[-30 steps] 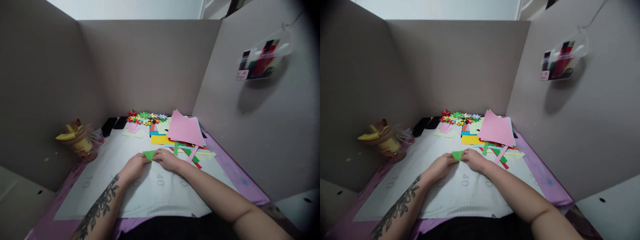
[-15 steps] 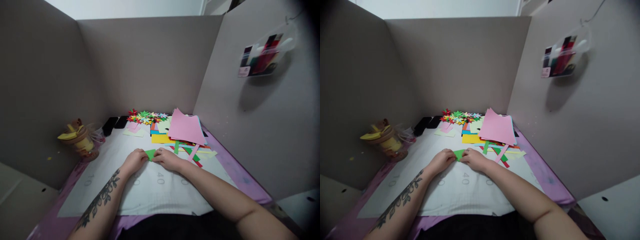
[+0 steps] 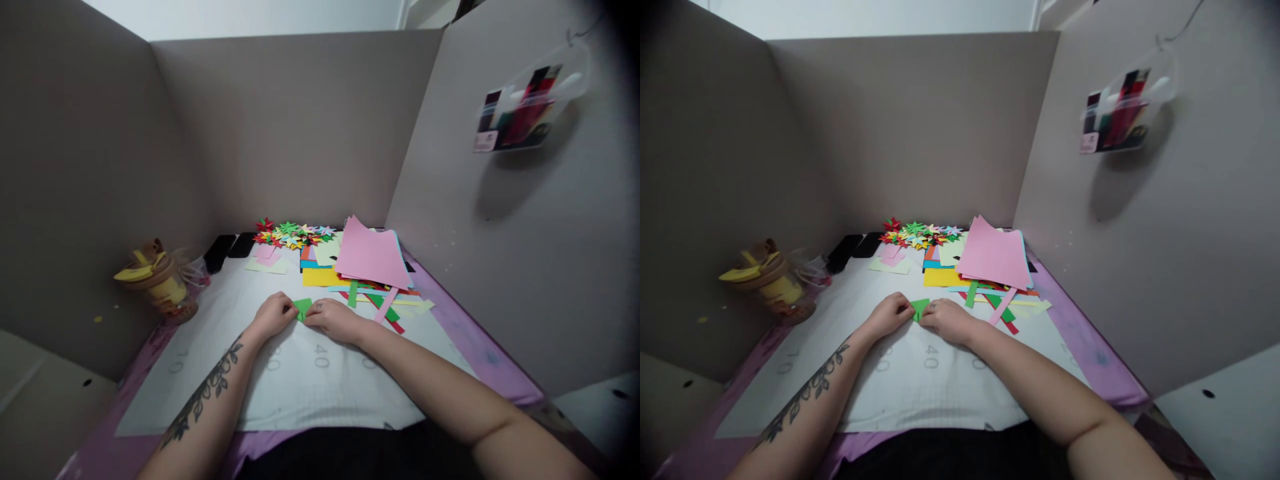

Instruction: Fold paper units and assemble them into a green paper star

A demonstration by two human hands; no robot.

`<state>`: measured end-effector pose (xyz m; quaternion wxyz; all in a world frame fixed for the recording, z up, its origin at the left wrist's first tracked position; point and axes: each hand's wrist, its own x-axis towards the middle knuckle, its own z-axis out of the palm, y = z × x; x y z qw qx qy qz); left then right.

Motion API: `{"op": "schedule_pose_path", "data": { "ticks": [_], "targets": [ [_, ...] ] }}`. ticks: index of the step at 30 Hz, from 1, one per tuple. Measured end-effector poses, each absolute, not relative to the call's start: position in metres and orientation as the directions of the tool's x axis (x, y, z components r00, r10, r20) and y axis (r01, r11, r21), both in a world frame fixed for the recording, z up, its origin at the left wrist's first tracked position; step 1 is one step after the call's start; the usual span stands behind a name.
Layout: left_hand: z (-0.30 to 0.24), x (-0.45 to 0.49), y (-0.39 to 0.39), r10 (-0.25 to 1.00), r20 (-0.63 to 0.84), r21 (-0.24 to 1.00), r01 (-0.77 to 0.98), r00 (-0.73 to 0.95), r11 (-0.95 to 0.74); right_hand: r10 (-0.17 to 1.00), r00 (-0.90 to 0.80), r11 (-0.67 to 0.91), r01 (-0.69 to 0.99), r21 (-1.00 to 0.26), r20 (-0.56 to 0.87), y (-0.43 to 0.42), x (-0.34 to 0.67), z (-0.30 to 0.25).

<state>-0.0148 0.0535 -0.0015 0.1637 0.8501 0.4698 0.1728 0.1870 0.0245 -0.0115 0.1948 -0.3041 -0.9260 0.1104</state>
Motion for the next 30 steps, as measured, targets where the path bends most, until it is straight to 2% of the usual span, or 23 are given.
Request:
{"op": "schedule_pose_path", "data": {
  "ticks": [6, 14, 20, 30],
  "targets": [
    [-0.004, -0.013, 0.055, 0.865, 0.134, 0.412, 0.766, 0.484, -0.493, 0.682, -0.682, 0.729, 0.604, -0.321, 0.264, 0.023, 0.187, -0.012],
    [-0.004, -0.007, 0.055, 0.892, 0.117, 0.362, 0.817, 0.437, -0.448, 0.602, -0.743, 0.799, 0.566, -0.206, 0.293, 0.024, 0.187, -0.014],
    [-0.001, -0.002, 0.051, 0.918, 0.090, 0.328, 0.859, 0.385, -0.392, 0.597, -0.743, 0.801, 0.571, -0.179, 0.304, 0.022, 0.186, -0.010],
    [-0.007, -0.017, 0.058, 0.912, 0.137, 0.493, 0.772, 0.387, -0.402, 0.716, -0.663, 0.691, 0.717, -0.090, 0.219, 0.020, 0.163, -0.009]
  ]
}}
